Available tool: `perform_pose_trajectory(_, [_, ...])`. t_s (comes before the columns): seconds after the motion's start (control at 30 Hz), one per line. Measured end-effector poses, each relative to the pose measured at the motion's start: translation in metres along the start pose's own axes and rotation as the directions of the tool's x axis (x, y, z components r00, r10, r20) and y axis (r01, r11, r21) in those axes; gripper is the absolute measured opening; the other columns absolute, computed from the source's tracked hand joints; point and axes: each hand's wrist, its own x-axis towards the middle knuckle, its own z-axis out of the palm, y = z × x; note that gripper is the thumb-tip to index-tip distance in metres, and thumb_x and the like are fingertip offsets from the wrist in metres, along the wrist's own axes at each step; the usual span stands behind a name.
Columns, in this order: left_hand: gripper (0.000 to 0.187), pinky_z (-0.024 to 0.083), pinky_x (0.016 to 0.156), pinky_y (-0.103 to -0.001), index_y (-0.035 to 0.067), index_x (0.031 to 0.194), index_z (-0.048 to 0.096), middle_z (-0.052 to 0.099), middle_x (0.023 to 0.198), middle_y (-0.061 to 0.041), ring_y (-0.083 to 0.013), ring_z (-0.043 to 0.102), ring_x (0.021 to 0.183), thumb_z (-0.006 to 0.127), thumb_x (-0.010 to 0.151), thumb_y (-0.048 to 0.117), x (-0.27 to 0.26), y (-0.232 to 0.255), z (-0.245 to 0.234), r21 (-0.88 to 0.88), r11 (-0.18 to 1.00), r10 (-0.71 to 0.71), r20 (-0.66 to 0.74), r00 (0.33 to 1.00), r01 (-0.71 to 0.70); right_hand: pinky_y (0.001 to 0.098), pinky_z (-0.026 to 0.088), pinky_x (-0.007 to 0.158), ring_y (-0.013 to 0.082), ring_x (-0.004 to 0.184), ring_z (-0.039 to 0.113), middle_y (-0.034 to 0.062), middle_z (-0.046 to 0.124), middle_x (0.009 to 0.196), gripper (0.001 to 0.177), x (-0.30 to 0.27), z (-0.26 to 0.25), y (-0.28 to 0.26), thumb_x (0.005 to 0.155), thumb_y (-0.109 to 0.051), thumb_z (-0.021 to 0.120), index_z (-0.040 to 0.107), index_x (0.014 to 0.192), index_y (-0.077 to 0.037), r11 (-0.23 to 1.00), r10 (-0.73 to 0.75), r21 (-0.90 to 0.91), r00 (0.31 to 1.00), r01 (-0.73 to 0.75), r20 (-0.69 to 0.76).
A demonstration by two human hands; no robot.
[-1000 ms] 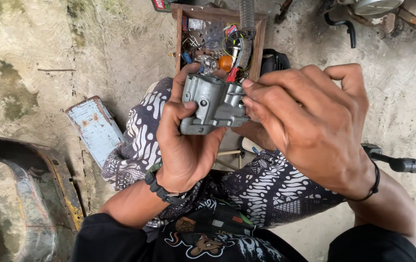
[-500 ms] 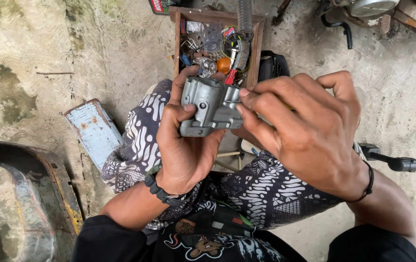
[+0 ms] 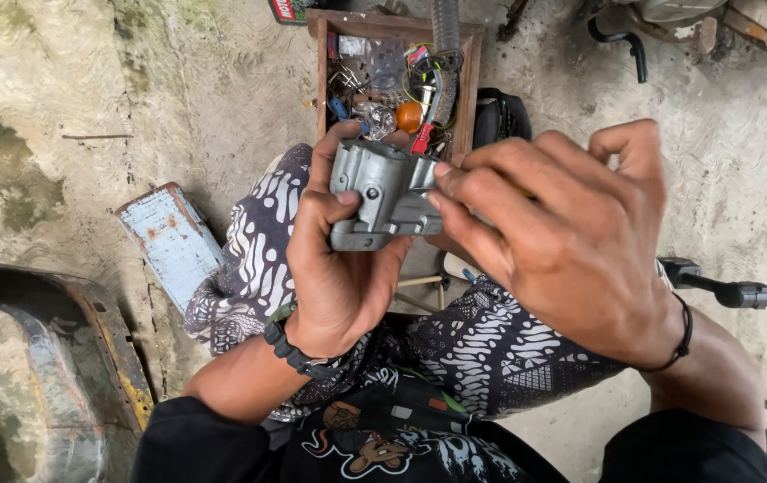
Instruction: The person uses a yellow utility knife to scrape and clean a small metal mechanical part held in their hands. They rotate the part to access different surfaces and continue scraping throughout the clip.
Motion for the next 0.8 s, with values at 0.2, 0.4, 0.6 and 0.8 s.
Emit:
perform_pose_trajectory(0.2, [0.051, 0.057, 0.077, -0.039, 0.005, 0.14, 0.047, 0.062, 0.114, -0.022, -0.0294, 0.062, 0.095, 0.052, 0.09, 0.007, 0.0, 0.0, 0.0, 0.0, 1.0, -0.005, -0.003, 1.0, 0.005, 0.0353, 0.025, 0.092, 0.0132, 0.089, 0.069, -0.0034, 0.081, 0.106, 0.019, -0.002, 0.004, 0.004, 0.111, -0.039, 0.084, 0.078, 0.104, -0.022, 0.999, 0.006, 0.053, 1.0, -0.007, 0.013])
perform_pose_trajectory(0.4, [0.05, 0.057, 0.081, -0.041, 0.006, 0.14, 0.049, 0.062, 0.12, -0.022, -0.0302, 0.061, 0.101, 0.054, 0.09, 0.008, 0.0, -0.002, -0.001, -0.01, 1.0, 0.009, -0.003, 1.0, -0.009, 0.0352, 0.024, 0.091, 0.0126, 0.088, 0.069, -0.0042, 0.08, 0.105, 0.023, 0.001, 0.002, 0.002, 0.114, -0.037, 0.085, 0.076, 0.1, -0.022, 1.0, 0.023, 0.015, 1.0, -0.023, -0.01])
perform_pose_trajectory(0.6, [0.049, 0.059, 0.089, -0.046, 0.004, 0.141, 0.046, 0.06, 0.129, -0.026, -0.0338, 0.061, 0.11, 0.056, 0.093, 0.006, -0.001, -0.005, -0.003, -0.016, 0.999, 0.052, 0.048, 0.998, -0.051, 0.0361, 0.024, 0.089, 0.0131, 0.086, 0.069, -0.0059, 0.08, 0.107, 0.021, 0.004, -0.005, -0.001, 0.117, -0.029, 0.085, 0.076, 0.1, -0.021, 0.998, 0.062, -0.033, 0.998, -0.062, 0.001])
perform_pose_trajectory(0.8, [0.049, 0.059, 0.092, -0.043, 0.004, 0.141, 0.045, 0.06, 0.13, -0.027, -0.0326, 0.062, 0.112, 0.054, 0.093, 0.004, 0.0, -0.005, -0.005, 0.002, 0.998, 0.07, 0.066, 0.995, -0.07, 0.0341, 0.026, 0.092, 0.0119, 0.091, 0.07, -0.0052, 0.081, 0.109, 0.019, -0.008, 0.007, 0.002, 0.111, -0.041, 0.086, 0.077, 0.107, -0.025, 0.999, 0.034, -0.043, 0.999, -0.033, 0.034])
